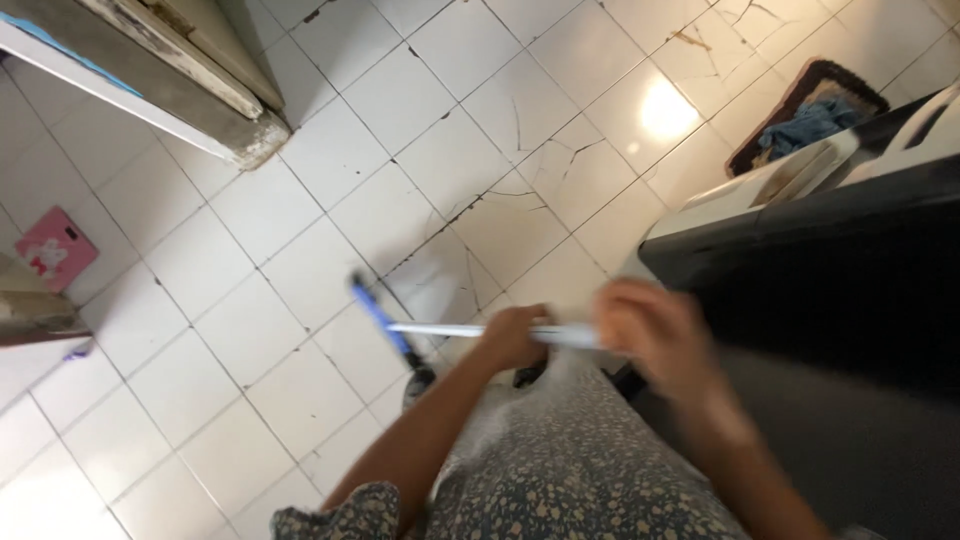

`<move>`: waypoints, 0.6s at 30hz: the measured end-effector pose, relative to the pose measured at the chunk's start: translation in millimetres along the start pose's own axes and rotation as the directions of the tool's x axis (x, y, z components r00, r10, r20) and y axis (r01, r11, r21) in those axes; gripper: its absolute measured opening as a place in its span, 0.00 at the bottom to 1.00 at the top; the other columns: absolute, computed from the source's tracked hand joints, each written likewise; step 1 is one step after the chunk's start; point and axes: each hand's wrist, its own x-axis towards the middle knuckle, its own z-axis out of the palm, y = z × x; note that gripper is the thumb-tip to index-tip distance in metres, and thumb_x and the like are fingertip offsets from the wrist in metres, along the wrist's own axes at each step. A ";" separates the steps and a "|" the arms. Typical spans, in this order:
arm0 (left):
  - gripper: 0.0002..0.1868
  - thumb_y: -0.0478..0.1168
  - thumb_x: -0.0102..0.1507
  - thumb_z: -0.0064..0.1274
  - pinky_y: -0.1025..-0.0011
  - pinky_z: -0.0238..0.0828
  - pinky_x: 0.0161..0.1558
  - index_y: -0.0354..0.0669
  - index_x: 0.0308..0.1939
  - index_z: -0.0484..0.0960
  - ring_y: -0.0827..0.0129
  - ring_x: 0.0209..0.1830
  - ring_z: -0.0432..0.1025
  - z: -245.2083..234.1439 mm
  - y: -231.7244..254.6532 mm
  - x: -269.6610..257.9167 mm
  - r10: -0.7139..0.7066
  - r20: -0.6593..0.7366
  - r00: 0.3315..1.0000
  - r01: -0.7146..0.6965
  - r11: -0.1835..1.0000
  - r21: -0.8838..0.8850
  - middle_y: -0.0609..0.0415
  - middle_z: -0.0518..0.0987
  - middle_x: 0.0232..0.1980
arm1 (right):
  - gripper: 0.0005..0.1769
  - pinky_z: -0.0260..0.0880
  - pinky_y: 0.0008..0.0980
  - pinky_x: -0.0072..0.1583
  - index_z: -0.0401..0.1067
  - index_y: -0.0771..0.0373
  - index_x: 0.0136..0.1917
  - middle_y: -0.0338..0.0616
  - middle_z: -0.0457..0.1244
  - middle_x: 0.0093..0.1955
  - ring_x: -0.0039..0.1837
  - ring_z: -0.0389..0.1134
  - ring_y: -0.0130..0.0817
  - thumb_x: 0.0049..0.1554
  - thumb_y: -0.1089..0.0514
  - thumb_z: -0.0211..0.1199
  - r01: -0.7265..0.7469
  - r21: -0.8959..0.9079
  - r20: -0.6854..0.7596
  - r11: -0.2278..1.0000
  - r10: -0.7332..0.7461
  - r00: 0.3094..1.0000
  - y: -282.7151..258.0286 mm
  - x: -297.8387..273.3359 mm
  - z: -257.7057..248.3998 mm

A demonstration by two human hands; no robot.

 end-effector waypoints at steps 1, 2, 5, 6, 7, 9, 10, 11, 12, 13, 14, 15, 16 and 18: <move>0.12 0.42 0.59 0.59 0.58 0.77 0.45 0.55 0.47 0.81 0.54 0.42 0.80 0.9 9.8 -3.0 0.004 0.004 1.000 -0.004 1.000 0.008 0.49 0.84 0.41 | 0.16 0.58 0.25 0.35 0.70 0.68 0.39 0.37 0.57 0.31 0.32 0.56 0.23 0.65 0.62 0.47 0.001 0.004 -0.009 1.000 -0.001 1.000 -1.6 -7.3 -0.6; 0.10 0.42 0.61 0.56 0.58 0.77 0.44 0.54 0.46 0.80 0.56 0.41 0.81 3.6 21.8 -5.9 0.055 0.024 0.998 -0.053 0.998 -0.046 0.50 0.84 0.40 | 0.15 0.56 0.26 0.33 0.71 0.69 0.41 0.38 0.57 0.29 0.30 0.53 0.24 0.64 0.64 0.46 0.030 0.071 -0.024 0.997 -0.028 0.999 -3.5 -17.3 -2.6; 0.09 0.40 0.60 0.56 0.57 0.75 0.44 0.51 0.44 0.80 0.54 0.41 0.80 7.0 18.8 -26.0 0.195 -0.006 0.981 -0.195 0.976 -0.102 0.49 0.84 0.38 | 0.14 0.54 0.27 0.33 0.71 0.70 0.45 0.38 0.55 0.26 0.27 0.50 0.23 0.65 0.66 0.45 0.081 0.194 -0.091 0.978 -0.064 0.994 -17.5 -38.5 28.0; 0.11 0.38 0.57 0.57 0.56 0.73 0.46 0.48 0.44 0.81 0.51 0.43 0.79 6.5 11.3 -34.7 0.269 -0.066 0.961 -0.275 0.955 -0.111 0.47 0.84 0.37 | 0.14 0.56 0.28 0.33 0.71 0.70 0.47 0.36 0.53 0.24 0.27 0.51 0.23 0.67 0.67 0.44 0.099 0.250 -0.118 0.963 -0.071 0.990 -24.7 -42.4 44.2; 0.11 0.38 0.57 0.57 0.56 0.73 0.46 0.48 0.44 0.81 0.51 0.43 0.79 17.2 -13.4 -37.8 0.279 -0.059 0.958 -0.284 0.952 -0.109 0.47 0.84 0.37 | 0.14 0.56 0.28 0.33 0.71 0.70 0.47 0.36 0.53 0.24 0.27 0.51 0.23 0.67 0.67 0.44 0.101 0.245 -0.131 0.964 -0.070 0.989 -19.7 -47.6 67.5; 0.11 0.38 0.56 0.59 0.57 0.73 0.48 0.47 0.42 0.80 0.51 0.43 0.79 40.7 -64.8 -42.6 0.317 -0.041 0.947 -0.320 0.944 -0.083 0.47 0.84 0.38 | 0.13 0.56 0.28 0.34 0.70 0.71 0.48 0.37 0.53 0.24 0.27 0.51 0.24 0.65 0.69 0.43 0.066 0.318 -0.143 0.946 -0.021 0.990 -5.5 -56.6 113.6; 0.11 0.38 0.56 0.59 0.57 0.73 0.48 0.47 0.42 0.80 0.51 0.43 0.79 40.0 -85.3 -51.5 0.318 -0.038 0.947 -0.320 0.944 -0.084 0.47 0.84 0.38 | 0.13 0.56 0.28 0.34 0.70 0.71 0.48 0.37 0.53 0.24 0.27 0.51 0.24 0.65 0.69 0.43 0.064 0.318 -0.144 0.946 -0.019 0.989 -1.9 -60.7 133.9; 0.10 0.37 0.56 0.58 0.57 0.73 0.47 0.47 0.42 0.80 0.51 0.43 0.79 39.7 -105.8 -60.5 0.349 -0.071 0.935 -0.353 0.933 -0.071 0.47 0.84 0.39 | 0.14 0.56 0.28 0.35 0.69 0.71 0.48 0.36 0.51 0.24 0.28 0.51 0.24 0.67 0.68 0.42 0.085 0.357 -0.166 0.930 -0.027 0.986 2.0 -65.3 154.2; 0.09 0.36 0.57 0.57 0.56 0.73 0.46 0.47 0.42 0.80 0.51 0.44 0.79 41.5 -126.3 -70.9 0.377 -0.103 0.920 -0.384 0.921 -0.058 0.47 0.83 0.40 | 0.15 0.57 0.28 0.36 0.69 0.71 0.48 0.35 0.50 0.25 0.28 0.50 0.23 0.69 0.67 0.41 0.105 0.396 -0.187 0.912 -0.032 0.982 6.5 -71.5 174.6; 0.09 0.36 0.57 0.57 0.56 0.73 0.46 0.47 0.42 0.80 0.51 0.44 0.79 40.2 -147.5 -83.3 0.376 -0.100 0.921 -0.382 0.922 -0.061 0.47 0.83 0.40 | 0.15 0.57 0.28 0.36 0.69 0.71 0.48 0.35 0.50 0.25 0.28 0.50 0.23 0.69 0.67 0.41 0.101 0.397 -0.187 0.912 -0.027 0.982 6.2 -73.3 196.8; 0.13 0.35 0.55 0.57 0.56 0.73 0.46 0.48 0.43 0.78 0.52 0.44 0.79 37.4 -165.5 -93.2 0.335 -0.107 0.936 -0.345 0.934 -0.094 0.48 0.83 0.40 | 0.15 0.57 0.28 0.36 0.68 0.70 0.47 0.34 0.51 0.25 0.28 0.50 0.23 0.69 0.67 0.41 0.107 0.402 -0.180 0.910 -0.036 0.983 4.9 -74.2 215.7; 0.17 0.35 0.53 0.58 0.57 0.73 0.46 0.49 0.45 0.77 0.54 0.43 0.80 34.7 -182.1 -102.7 0.295 -0.113 0.949 -0.308 0.943 -0.128 0.49 0.84 0.40 | 0.15 0.57 0.28 0.36 0.68 0.70 0.47 0.34 0.51 0.25 0.28 0.50 0.22 0.69 0.67 0.41 0.114 0.406 -0.173 0.907 -0.046 0.984 3.3 -75.3 233.2; 0.17 0.35 0.53 0.58 0.57 0.73 0.46 0.49 0.45 0.77 0.54 0.43 0.80 30.4 -198.1 -115.1 0.299 -0.109 0.948 -0.311 0.941 -0.130 0.49 0.84 0.40 | 0.15 0.57 0.28 0.36 0.68 0.70 0.47 0.34 0.51 0.25 0.28 0.50 0.22 0.69 0.67 0.41 0.112 0.403 -0.177 0.908 -0.042 0.983 1.9 -75.7 250.3; 0.14 0.36 0.59 0.56 0.55 0.74 0.46 0.51 0.48 0.77 0.49 0.44 0.79 20.9 -226.0 -135.1 0.230 -0.113 0.967 -0.239 0.968 -0.070 0.45 0.83 0.40 | 0.14 0.57 0.27 0.34 0.68 0.70 0.47 0.34 0.51 0.24 0.27 0.51 0.22 0.67 0.67 0.41 0.125 0.331 -0.137 0.935 -0.084 0.987 -0.2 -75.2 279.3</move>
